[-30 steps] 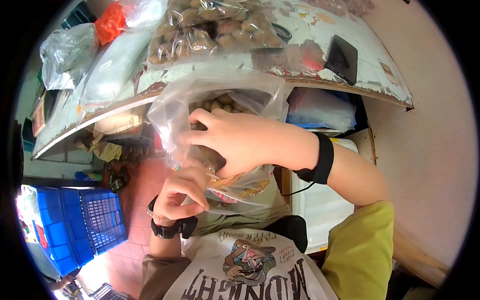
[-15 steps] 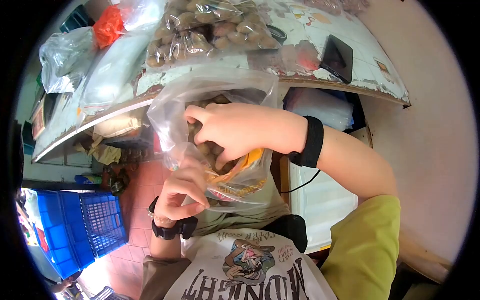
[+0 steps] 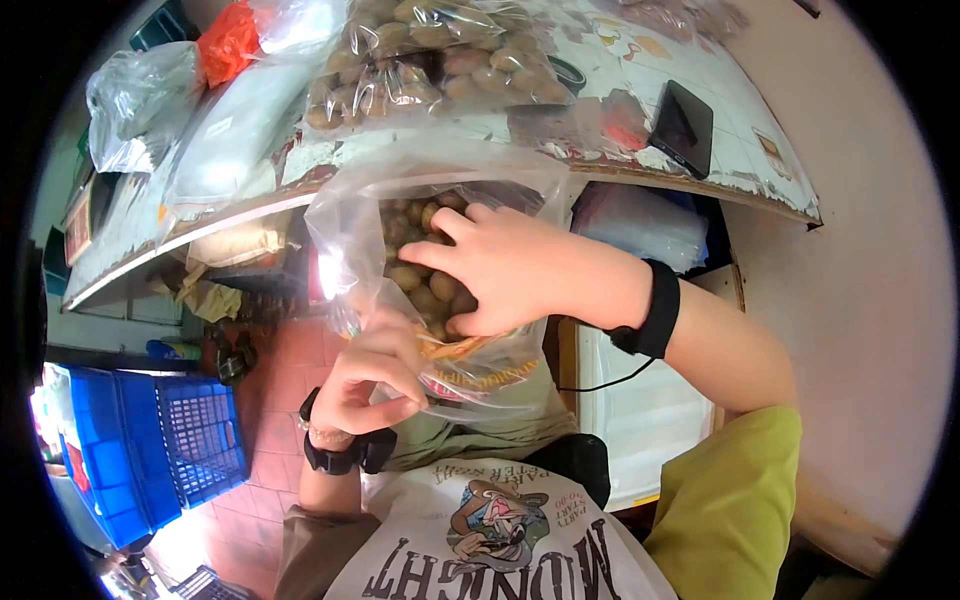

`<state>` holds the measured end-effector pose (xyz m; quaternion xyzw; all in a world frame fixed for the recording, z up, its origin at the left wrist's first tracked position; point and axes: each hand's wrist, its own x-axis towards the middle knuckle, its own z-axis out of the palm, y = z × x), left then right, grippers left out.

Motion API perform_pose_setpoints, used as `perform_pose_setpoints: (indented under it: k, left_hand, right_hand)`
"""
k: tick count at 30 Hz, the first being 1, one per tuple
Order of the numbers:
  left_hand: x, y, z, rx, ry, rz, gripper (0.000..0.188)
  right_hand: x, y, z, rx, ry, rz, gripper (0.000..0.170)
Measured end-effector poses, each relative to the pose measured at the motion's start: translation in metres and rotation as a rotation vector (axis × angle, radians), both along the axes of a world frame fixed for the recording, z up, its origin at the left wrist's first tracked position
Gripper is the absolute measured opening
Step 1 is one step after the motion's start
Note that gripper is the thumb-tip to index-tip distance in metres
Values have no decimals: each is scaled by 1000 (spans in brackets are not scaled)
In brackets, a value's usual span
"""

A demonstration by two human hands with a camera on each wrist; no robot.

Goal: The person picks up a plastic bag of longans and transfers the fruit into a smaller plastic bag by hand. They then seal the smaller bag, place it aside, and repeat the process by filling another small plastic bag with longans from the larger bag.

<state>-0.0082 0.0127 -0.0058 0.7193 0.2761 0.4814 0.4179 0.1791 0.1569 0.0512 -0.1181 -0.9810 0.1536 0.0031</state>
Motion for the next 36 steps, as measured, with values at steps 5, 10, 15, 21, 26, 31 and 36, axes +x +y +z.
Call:
perform_pose_setpoints:
  k: [5, 10, 15, 21, 26, 31, 36]
  left_hand:
    - [2, -1, 0, -33, 9, -32, 13]
    - [-2, -4, -2, -40, 29, -71, 9]
    - [-3, 0, -2, -29, -1, -124, 7]
    - [-3, -1, -1, -79, -27, -93, 5]
    - [-3, -1, 1, -35, 31, -77, 5]
    - [-2, -1, 0, -17, 34, -67, 4]
    - [-1, 0, -2, -7, 26, -53, 4]
  right_hand:
    - [-6, -1, -9, 128, -86, 21, 60]
    - [-3, -2, -13, 98, -25, 63, 55]
    - [-7, 1, -8, 88, -75, 102, 54]
    - [-12, 3, -7, -41, -26, 85, 49]
    - [-12, 16, -7, -372, 148, 35, 35]
    - [-12, 13, 7, -1477, 325, -438, 34]
    - [-4, 13, 17, -1898, 353, -489, 32]
